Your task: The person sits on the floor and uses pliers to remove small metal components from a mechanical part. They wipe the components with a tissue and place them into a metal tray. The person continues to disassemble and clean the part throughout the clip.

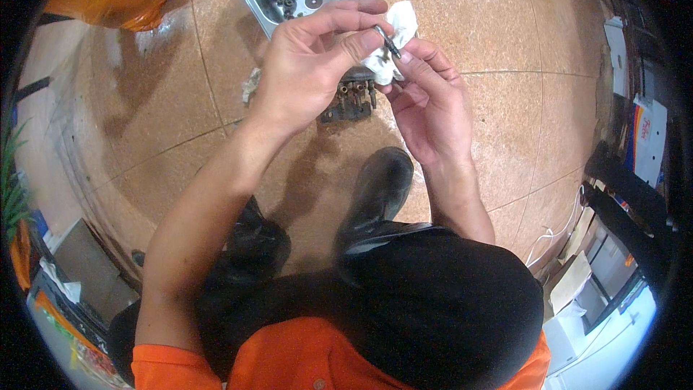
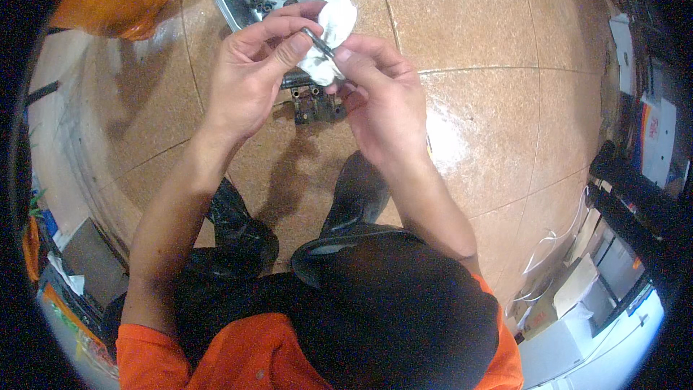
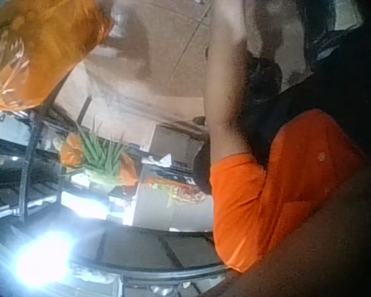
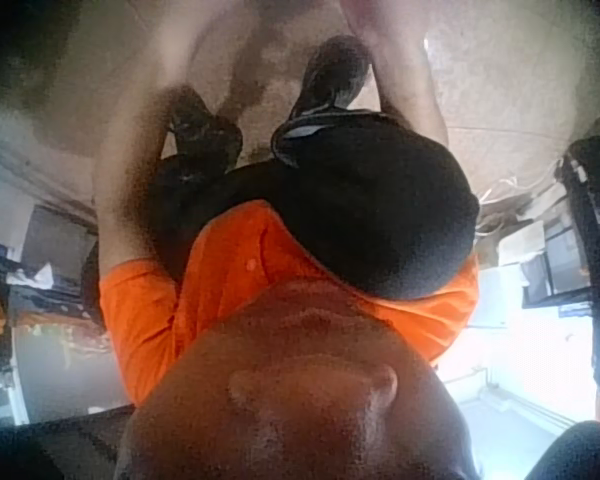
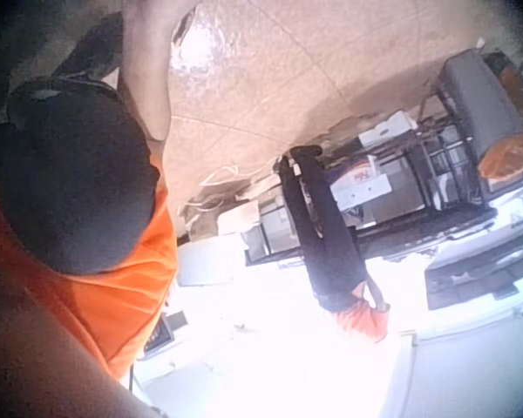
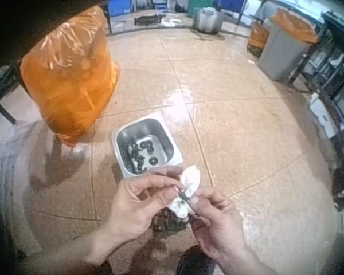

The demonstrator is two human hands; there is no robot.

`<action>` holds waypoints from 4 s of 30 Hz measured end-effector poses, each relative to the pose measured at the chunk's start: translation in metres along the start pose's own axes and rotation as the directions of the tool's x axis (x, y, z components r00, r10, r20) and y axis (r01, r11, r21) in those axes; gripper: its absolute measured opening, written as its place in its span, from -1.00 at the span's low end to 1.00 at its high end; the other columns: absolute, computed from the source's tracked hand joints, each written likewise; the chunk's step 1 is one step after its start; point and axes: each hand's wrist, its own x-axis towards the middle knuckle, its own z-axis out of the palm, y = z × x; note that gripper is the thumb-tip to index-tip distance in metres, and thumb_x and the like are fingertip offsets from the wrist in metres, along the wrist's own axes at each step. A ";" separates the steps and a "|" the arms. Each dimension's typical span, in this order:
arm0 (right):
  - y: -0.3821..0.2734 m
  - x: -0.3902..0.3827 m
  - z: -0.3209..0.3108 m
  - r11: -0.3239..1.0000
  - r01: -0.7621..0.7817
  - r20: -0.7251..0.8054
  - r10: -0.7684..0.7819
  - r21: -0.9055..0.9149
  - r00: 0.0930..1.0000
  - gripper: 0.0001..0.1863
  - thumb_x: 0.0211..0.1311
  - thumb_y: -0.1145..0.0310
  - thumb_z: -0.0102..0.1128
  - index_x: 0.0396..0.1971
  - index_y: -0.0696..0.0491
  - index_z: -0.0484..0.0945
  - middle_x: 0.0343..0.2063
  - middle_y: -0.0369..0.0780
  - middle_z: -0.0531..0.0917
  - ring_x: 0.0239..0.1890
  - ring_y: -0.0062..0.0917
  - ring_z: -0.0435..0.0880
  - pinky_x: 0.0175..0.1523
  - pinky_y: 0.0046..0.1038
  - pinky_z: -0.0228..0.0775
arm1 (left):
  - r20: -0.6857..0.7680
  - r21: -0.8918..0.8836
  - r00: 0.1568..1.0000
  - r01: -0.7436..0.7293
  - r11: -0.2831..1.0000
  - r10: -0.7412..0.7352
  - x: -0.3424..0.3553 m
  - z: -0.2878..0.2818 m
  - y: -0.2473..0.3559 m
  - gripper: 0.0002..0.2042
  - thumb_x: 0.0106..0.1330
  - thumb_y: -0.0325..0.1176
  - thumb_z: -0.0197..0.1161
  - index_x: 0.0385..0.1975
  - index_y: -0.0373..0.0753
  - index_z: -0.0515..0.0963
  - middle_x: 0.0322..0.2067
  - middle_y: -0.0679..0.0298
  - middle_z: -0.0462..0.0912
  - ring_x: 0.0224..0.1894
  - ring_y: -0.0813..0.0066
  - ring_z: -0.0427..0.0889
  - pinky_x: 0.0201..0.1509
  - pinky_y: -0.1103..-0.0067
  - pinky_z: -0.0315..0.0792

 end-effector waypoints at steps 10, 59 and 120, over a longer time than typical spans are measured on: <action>0.012 0.004 -0.003 0.872 0.190 0.048 -0.189 -0.452 0.981 -0.76 0.25 0.47 0.31 -0.14 0.21 0.50 -0.42 -0.18 0.71 -0.45 -0.58 0.67 -0.36 -0.56 0.53 | 0.069 0.428 0.987 0.105 0.897 -0.148 0.000 -0.005 0.004 -0.78 0.33 -0.40 0.30 -0.09 -0.34 0.62 -0.19 0.28 0.71 -0.13 0.59 0.62 0.01 0.61 0.49; -0.019 -0.055 0.028 0.991 0.101 0.733 -0.003 -0.089 0.681 -0.87 0.31 0.44 0.15 -0.30 0.14 0.65 -0.58 -0.21 0.59 -0.55 -0.52 0.46 -0.44 -0.44 0.26 | 0.141 0.886 0.968 -0.030 0.463 -0.208 0.005 -0.090 -0.032 -0.78 0.29 -0.35 0.02 -0.25 -0.26 0.59 -0.37 -0.06 0.64 -0.32 0.08 0.67 -0.21 0.31 0.52; 0.055 0.039 -0.047 -0.444 0.622 0.687 0.021 -0.644 0.726 -0.95 0.06 0.37 0.28 -0.45 -0.03 0.65 -0.47 -0.27 0.62 -0.27 -0.33 0.57 -0.14 -0.27 0.28 | 0.035 0.861 0.867 0.227 0.456 -0.498 -0.022 -0.099 -0.090 -0.44 0.43 0.10 0.02 -0.28 -0.42 0.61 -0.45 -0.05 0.65 -0.34 0.11 0.66 -0.19 0.30 0.48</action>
